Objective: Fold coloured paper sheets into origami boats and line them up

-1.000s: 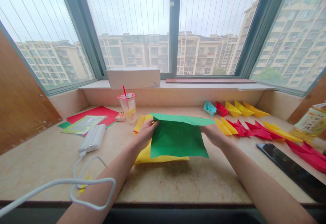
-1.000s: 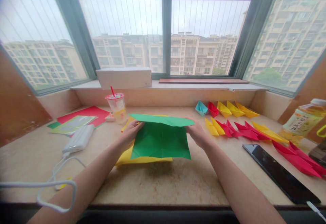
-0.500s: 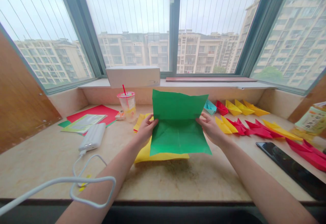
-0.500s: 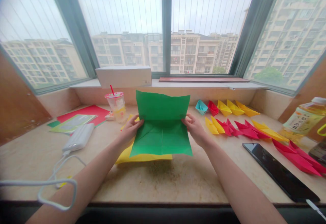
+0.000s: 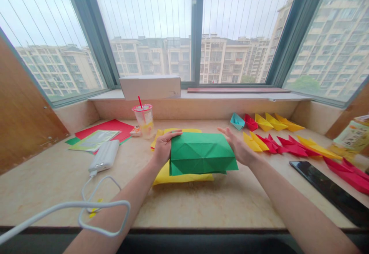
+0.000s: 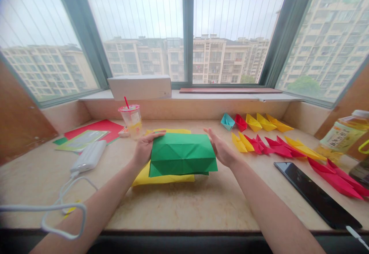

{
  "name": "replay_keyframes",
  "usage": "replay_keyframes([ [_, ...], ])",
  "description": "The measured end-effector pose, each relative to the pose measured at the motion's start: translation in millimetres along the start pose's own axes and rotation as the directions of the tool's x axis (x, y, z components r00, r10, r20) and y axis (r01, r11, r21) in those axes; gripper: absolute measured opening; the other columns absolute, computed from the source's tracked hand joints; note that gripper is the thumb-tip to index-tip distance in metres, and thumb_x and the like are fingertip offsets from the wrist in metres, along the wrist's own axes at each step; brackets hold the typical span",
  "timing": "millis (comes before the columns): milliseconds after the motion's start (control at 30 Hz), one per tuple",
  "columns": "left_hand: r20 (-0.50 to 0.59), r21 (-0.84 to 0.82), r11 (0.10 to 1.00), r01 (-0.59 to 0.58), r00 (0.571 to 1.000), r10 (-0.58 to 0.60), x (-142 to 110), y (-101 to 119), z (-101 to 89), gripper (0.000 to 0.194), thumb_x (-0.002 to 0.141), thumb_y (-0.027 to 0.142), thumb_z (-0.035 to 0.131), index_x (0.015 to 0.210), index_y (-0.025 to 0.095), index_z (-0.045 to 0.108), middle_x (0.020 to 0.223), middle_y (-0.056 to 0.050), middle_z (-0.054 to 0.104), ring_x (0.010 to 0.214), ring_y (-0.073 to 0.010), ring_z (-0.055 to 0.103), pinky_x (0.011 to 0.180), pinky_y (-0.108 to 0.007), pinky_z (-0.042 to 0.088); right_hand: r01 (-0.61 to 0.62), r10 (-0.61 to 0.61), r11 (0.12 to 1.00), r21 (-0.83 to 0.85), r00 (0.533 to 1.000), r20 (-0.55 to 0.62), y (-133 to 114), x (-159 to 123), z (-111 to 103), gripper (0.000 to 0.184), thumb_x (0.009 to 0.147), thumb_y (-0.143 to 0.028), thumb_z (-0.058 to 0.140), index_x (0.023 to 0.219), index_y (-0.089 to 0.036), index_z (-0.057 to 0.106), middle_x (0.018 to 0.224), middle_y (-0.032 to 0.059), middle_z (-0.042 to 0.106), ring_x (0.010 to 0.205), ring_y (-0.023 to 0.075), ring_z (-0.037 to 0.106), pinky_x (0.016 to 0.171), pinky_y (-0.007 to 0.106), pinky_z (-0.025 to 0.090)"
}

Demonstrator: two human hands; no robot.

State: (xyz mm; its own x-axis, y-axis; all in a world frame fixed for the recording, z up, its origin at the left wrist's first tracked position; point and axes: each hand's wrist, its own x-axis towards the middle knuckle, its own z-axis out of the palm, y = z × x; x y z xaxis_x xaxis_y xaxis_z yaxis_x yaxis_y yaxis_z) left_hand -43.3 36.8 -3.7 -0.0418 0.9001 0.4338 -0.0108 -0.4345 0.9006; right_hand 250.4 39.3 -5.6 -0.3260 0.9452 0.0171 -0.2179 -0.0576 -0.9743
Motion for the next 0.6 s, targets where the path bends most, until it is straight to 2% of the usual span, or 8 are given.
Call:
replay_keyframes([
  [67,0.001,-0.036,0.999,0.023,1.000,-0.023,-1.2,2.8,2.4,0.024,0.071,0.029,0.075,0.092,0.017,0.078,0.108,-0.010,0.074,0.103,-0.0261,0.065,0.093,-0.035,0.050,0.001,-0.002,0.998,-0.070,1.000,-0.003,1.8,-1.5,1.2,0.077,0.080,-0.052,0.070,0.146,-0.031,0.038,0.112,0.0037,0.073,0.093,0.0242,0.072,0.076,0.034,0.057],
  [133,-0.003,-0.119,0.990,0.079,0.997,-0.080,-2.4,7.0,5.5,0.038,0.073,0.036,0.075,0.107,0.018,0.073,0.100,-0.008,0.076,0.091,-0.0228,0.068,0.082,-0.031,0.053,0.040,-0.041,0.995,-0.095,0.999,-0.007,3.7,-1.0,2.4,0.086,0.074,-0.039,0.080,0.146,-0.032,0.035,0.108,0.0026,0.074,0.094,0.0232,0.071,0.078,0.033,0.057],
  [200,-0.001,-0.225,0.963,0.149,0.988,-0.153,-3.4,11.1,8.4,0.052,0.079,0.047,0.069,0.124,0.020,0.064,0.090,-0.005,0.076,0.079,-0.0195,0.069,0.070,-0.028,0.053,0.112,-0.115,0.990,-0.085,0.993,-0.026,4.9,1.3,3.3,0.087,0.072,-0.035,0.082,0.146,-0.032,0.036,0.098,0.0011,0.075,0.091,0.0228,0.071,0.080,0.034,0.057],
  [267,0.055,-0.324,0.918,0.230,0.973,-0.225,-4.6,14.0,10.8,0.061,0.083,0.057,0.061,0.132,0.021,0.056,0.085,-0.004,0.075,0.075,-0.0193,0.069,0.065,-0.027,0.053,0.201,-0.207,0.977,-0.072,0.975,-0.084,5.3,3.9,4.0,0.083,0.072,-0.034,0.083,0.143,-0.032,0.039,0.091,-0.0008,0.075,0.087,0.0224,0.071,0.080,0.036,0.057],
  [333,0.159,-0.363,0.879,0.309,0.950,-0.268,-6.2,15.1,12.4,0.062,0.083,0.060,0.059,0.130,0.019,0.057,0.088,-0.006,0.075,0.079,-0.0211,0.070,0.065,-0.028,0.053,0.263,-0.270,0.962,-0.066,0.950,-0.155,5.3,5.5,4.8,0.078,0.071,-0.035,0.082,0.139,-0.033,0.044,0.092,-0.0019,0.075,0.085,0.0222,0.071,0.078,0.037,0.057],
  [433,0.297,-0.297,0.874,0.385,0.907,-0.299,-8.8,13.6,13.5,0.051,0.080,0.051,0.067,0.118,0.017,0.064,0.096,-0.008,0.074,0.084,-0.0219,0.070,0.065,-0.026,0.052,0.311,-0.316,0.948,-0.058,0.920,-0.233,5.7,5.9,6.7,0.067,0.071,-0.037,0.082,0.130,-0.033,0.051,0.098,-0.0015,0.075,0.084,0.0227,0.071,0.076,0.037,0.058],
  [500,0.311,-0.244,0.885,0.396,0.897,-0.315,-9.6,11.4,13.1,0.043,0.079,0.044,0.071,0.112,0.017,0.066,0.099,-0.008,0.074,0.084,-0.0209,0.070,0.065,-0.024,0.052,0.326,-0.333,0.943,-0.071,0.908,-0.254,6.0,5.3,9.1,0.057,0.070,-0.038,0.082,0.120,-0.029,0.056,0.098,-0.0004,0.075,0.085,0.0228,0.071,0.076,0.037,0.058],
  [600,0.246,-0.187,0.906,0.379,0.911,-0.330,-8.9,8.2,11.7,0.038,0.079,0.039,0.071,0.111,0.018,0.067,0.100,-0.007,0.074,0.080,-0.0187,0.070,0.063,-0.023,0.052,0.351,-0.369,0.929,-0.115,0.885,-0.284,5.6,4.3,14.1,0.044,0.069,-0.039,0.083,0.104,-0.024,0.060,0.094,0.0004,0.075,0.084,0.0216,0.071,0.078,0.037,0.057],
])
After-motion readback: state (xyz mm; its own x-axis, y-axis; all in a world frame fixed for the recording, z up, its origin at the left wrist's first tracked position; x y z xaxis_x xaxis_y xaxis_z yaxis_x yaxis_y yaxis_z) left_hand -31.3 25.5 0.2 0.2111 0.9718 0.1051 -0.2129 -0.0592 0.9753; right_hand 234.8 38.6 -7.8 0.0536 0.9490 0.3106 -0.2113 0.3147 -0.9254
